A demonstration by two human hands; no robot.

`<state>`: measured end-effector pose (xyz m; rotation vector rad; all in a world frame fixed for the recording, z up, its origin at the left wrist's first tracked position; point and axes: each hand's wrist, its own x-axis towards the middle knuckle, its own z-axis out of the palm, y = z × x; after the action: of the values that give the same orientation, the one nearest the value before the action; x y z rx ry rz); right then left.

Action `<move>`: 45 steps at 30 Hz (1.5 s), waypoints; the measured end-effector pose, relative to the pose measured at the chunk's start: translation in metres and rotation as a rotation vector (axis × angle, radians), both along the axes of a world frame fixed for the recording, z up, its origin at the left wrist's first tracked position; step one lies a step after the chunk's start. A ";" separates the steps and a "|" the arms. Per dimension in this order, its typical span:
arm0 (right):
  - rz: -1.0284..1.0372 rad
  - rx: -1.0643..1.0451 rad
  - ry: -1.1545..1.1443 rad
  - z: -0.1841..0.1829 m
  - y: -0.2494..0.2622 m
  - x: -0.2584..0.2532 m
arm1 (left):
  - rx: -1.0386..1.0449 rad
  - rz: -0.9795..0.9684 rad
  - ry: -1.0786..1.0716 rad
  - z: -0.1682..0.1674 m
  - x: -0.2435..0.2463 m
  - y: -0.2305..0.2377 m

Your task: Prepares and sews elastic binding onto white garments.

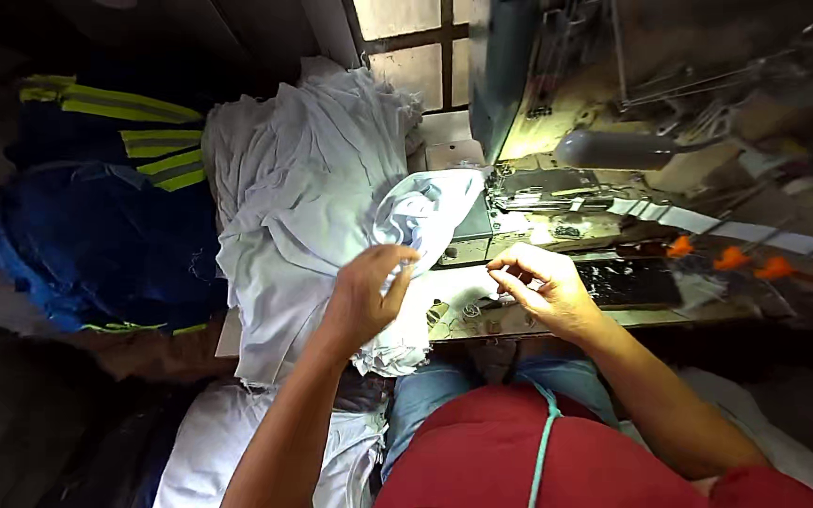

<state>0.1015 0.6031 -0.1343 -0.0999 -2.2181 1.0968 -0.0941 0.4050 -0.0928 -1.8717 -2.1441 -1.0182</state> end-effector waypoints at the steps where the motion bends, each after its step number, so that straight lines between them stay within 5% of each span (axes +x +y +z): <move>1: 0.009 0.016 0.002 0.001 0.001 0.000 | -0.047 0.017 0.006 0.001 -0.011 0.016; 8: 0.157 -0.324 -0.095 -0.018 0.003 0.011 | -0.099 0.246 -0.111 -0.025 -0.080 0.080; 12: 0.158 -0.391 -0.124 -0.024 0.001 0.017 | -0.221 0.211 -0.089 -0.018 -0.089 0.077; 18: 0.189 -0.382 -0.222 -0.040 0.000 0.023 | -0.046 0.342 -0.222 0.006 -0.076 0.048; 23: 0.277 -0.336 -0.252 -0.051 -0.003 0.023 | -0.052 0.255 -0.204 -0.041 -0.036 0.016; 26: 0.303 -0.335 -0.265 -0.052 0.000 0.021 | -0.139 0.295 -0.011 -0.067 -0.024 0.006; 33: -0.075 -0.069 -0.146 -0.025 0.012 0.037 | -0.013 0.227 0.040 -0.035 -0.037 0.000; 38: -0.476 0.161 -0.031 -0.013 0.047 0.059 | -0.277 0.332 0.103 -0.013 -0.031 -0.005; 45: -0.288 0.040 -0.138 -0.025 0.038 0.053 | -0.176 0.234 -0.035 -0.012 -0.034 -0.005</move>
<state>0.1542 0.6411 -0.1596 -0.4748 -2.2571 0.9104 -0.1285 0.4003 -0.1046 -1.6266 -2.4732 -0.8457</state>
